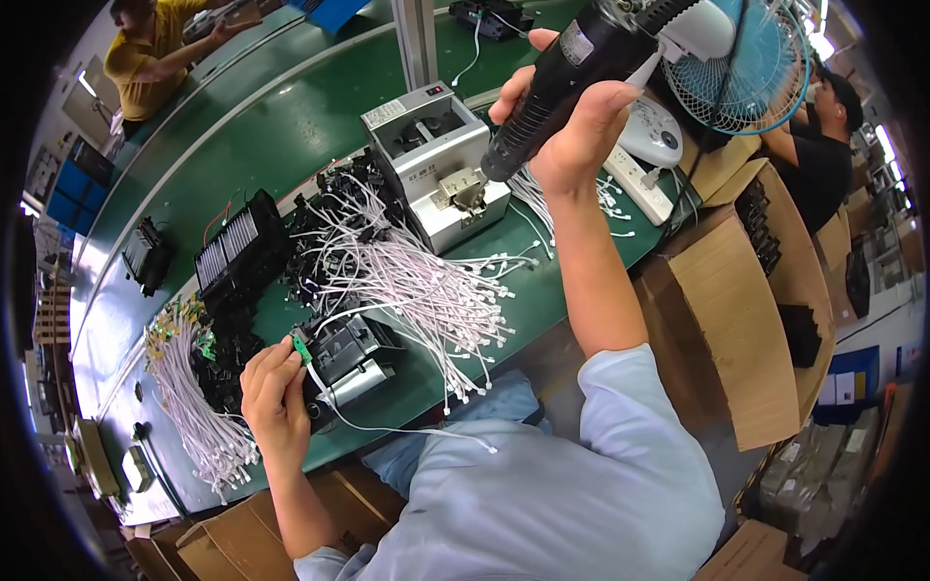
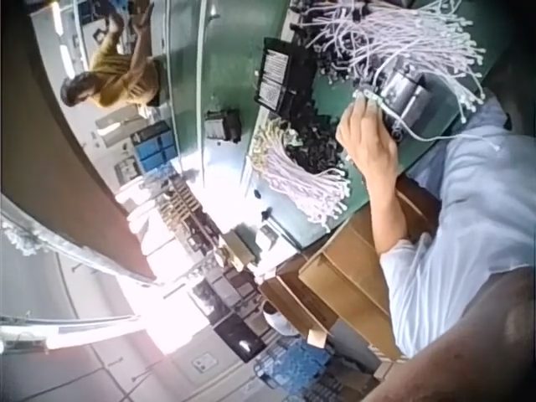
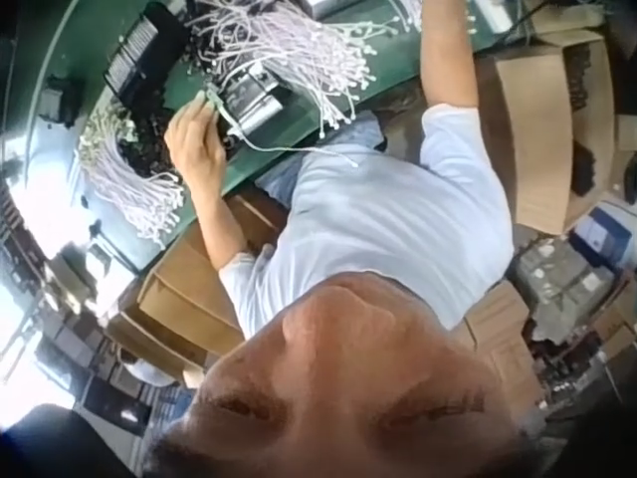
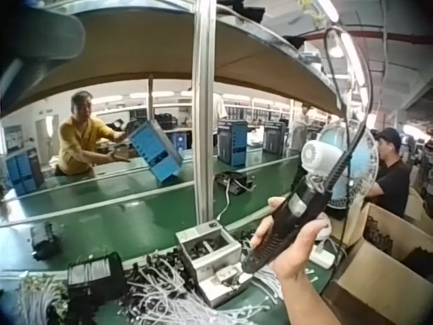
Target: The person assembles electronic components and wiring harnesses by hand at a factory workstation, taking connectors and electronic housings from a cardboard box and securing them with an electric screwdriver.
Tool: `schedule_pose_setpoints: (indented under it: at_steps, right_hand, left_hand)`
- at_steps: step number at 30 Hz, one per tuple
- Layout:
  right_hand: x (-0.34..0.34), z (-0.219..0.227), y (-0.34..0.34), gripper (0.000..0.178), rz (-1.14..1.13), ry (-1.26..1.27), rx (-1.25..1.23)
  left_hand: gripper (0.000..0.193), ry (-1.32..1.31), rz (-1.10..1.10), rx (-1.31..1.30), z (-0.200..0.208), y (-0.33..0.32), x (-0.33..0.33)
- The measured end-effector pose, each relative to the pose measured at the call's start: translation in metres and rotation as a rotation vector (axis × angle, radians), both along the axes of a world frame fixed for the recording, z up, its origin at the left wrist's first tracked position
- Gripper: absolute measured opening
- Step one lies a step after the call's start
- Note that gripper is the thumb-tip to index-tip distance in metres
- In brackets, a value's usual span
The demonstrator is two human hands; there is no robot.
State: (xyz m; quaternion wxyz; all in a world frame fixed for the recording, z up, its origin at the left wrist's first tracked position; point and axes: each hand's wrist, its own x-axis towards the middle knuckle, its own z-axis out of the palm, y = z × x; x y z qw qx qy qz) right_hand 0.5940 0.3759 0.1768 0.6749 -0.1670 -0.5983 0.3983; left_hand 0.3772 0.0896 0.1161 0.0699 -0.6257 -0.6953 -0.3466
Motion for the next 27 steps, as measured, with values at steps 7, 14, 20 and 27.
schedule_pose_setpoints:
  at_steps: [7,14,20,27]
  right_hand:
    - [-0.009,-0.006,-0.002,0.106,0.069,-0.017,-0.003]
    - [-0.03,-0.007,-0.008,0.093,0.022,-0.19,0.036]
    - [-0.032,-0.002,-0.024,0.091,0.095,-0.188,-0.096]
    - [-0.053,0.07,-0.074,0.088,0.613,0.085,-0.056]
  left_hand:
    - [0.016,0.0,0.012,-0.006,0.0,0.0,0.0]
    - [0.015,-0.028,0.02,0.018,-0.001,0.0,0.0]
    - [0.018,0.013,0.027,0.007,-0.002,-0.001,-0.004]
    - [0.022,0.027,-0.046,0.084,-0.002,0.002,-0.005]
